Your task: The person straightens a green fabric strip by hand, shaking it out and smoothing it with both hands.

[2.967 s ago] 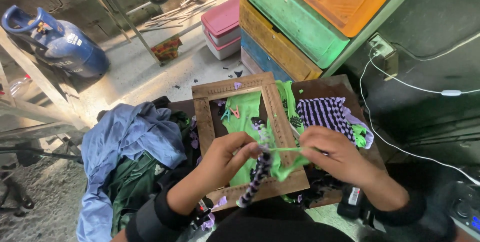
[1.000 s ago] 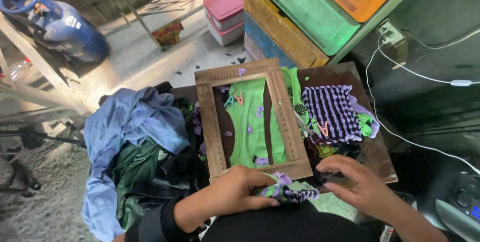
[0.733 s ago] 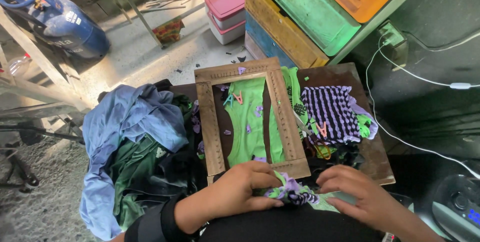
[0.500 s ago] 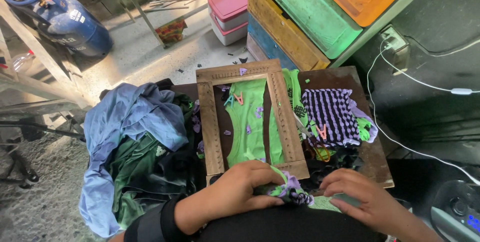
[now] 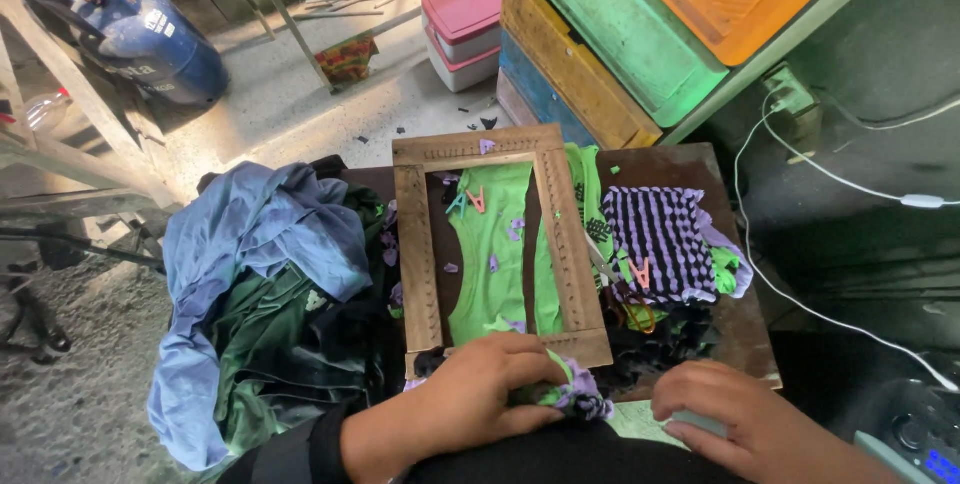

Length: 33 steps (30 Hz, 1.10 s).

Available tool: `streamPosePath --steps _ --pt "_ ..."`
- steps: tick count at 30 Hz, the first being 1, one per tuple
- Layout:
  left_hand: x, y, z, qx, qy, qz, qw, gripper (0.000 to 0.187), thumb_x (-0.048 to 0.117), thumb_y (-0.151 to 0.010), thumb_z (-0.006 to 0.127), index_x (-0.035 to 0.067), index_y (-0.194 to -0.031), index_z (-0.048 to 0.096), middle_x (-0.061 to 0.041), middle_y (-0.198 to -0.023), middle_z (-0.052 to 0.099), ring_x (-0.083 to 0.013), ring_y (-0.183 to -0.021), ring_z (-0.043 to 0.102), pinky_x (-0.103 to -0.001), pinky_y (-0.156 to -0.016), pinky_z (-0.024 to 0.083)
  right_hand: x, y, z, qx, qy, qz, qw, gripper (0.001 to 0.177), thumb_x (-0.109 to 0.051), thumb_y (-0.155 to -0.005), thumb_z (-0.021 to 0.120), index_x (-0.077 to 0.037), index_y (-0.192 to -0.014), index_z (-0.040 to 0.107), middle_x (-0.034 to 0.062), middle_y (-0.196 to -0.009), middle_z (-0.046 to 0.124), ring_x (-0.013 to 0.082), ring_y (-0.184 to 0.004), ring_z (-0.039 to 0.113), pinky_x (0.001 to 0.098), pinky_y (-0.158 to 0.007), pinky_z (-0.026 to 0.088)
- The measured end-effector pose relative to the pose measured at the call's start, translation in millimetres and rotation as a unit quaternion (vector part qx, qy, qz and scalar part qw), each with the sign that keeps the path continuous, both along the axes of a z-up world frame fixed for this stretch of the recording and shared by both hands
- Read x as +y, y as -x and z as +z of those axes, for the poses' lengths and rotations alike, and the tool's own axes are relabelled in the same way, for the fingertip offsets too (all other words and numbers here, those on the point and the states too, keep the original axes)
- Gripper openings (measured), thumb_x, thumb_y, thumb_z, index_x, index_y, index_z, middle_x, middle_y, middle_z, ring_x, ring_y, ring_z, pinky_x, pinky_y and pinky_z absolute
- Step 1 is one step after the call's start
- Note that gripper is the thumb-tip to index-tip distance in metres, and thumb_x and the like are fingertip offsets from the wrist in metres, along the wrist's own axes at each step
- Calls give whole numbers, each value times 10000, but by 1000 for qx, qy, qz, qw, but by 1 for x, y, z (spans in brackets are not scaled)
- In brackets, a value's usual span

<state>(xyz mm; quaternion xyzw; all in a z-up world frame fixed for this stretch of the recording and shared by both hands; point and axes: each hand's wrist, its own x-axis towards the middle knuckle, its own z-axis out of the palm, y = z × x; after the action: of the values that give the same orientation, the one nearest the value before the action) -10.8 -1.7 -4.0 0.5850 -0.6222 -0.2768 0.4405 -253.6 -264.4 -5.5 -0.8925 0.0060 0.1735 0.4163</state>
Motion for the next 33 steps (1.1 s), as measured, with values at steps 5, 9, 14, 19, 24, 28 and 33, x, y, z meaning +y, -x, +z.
streamPosePath --steps 5,9,14,19,24,28,33 --pt "-4 0 -3 15 -29 4 999 304 219 -831 801 88 -1090 712 -100 -1022 692 -324 -980 685 -417 -826 553 14 -27 3 69 25 -16 997 187 -268 -916 689 -175 -1075 714 0 -1100 673 163 -1067 633 356 -927 492" --pt "-12 -1 -16 10 12 -4 1000 318 196 -836 791 93 -1127 714 -99 -1048 702 -319 -1003 690 -410 -860 560 21 -45 -9 -67 -36 -68 995 519 -258 -872 762 -84 -1332 600 47 -1181 683 201 -1074 629 354 -913 556" --pt "-28 -11 -14 -4 46 -13 999 337 172 -802 779 88 -1120 707 -97 -1027 710 -323 -993 687 -417 -863 550 23 -89 12 -215 17 33 976 323 -213 -827 782 -61 -1090 670 109 -1134 669 271 -1059 652 386 -892 519" --pt "-32 -17 -9 -6 65 -2 998 278 164 -814 752 84 -1073 689 -98 -1004 698 -318 -980 689 -416 -852 554 20 -106 32 -251 22 45 967 157 -209 -858 772 -99 -929 686 53 -1013 708 236 -958 681 377 -859 507" --pt "-39 -20 -8 -15 82 4 996 324 297 -833 819 67 -1002 668 -116 -897 663 -341 -890 669 -440 -766 521 27 -116 15 -234 -29 -6 972 137 -175 -909 730 -74 -922 639 61 -952 677 235 -891 674 352 -796 526" --pt "-41 -18 -16 -6 69 61 996 227 252 -829 791 72 -923 691 -117 -831 650 -327 -790 674 -421 -695 535 30 -122 3 -219 -59 -19 974 146 -193 -930 726 -71 -927 646 61 -925 653 206 -861 662 322 -764 529" --pt "-41 -21 -16 5 117 70 991 146 206 -854 770 87 -859 685 -87 -744 623 -298 -731 654 -406 -648 503 21 -121 -12 -132 -174 -79 973 289 -227 -942 703 -56 -1154 608 15 -1016 626 110 -871 616 271 -752 522"
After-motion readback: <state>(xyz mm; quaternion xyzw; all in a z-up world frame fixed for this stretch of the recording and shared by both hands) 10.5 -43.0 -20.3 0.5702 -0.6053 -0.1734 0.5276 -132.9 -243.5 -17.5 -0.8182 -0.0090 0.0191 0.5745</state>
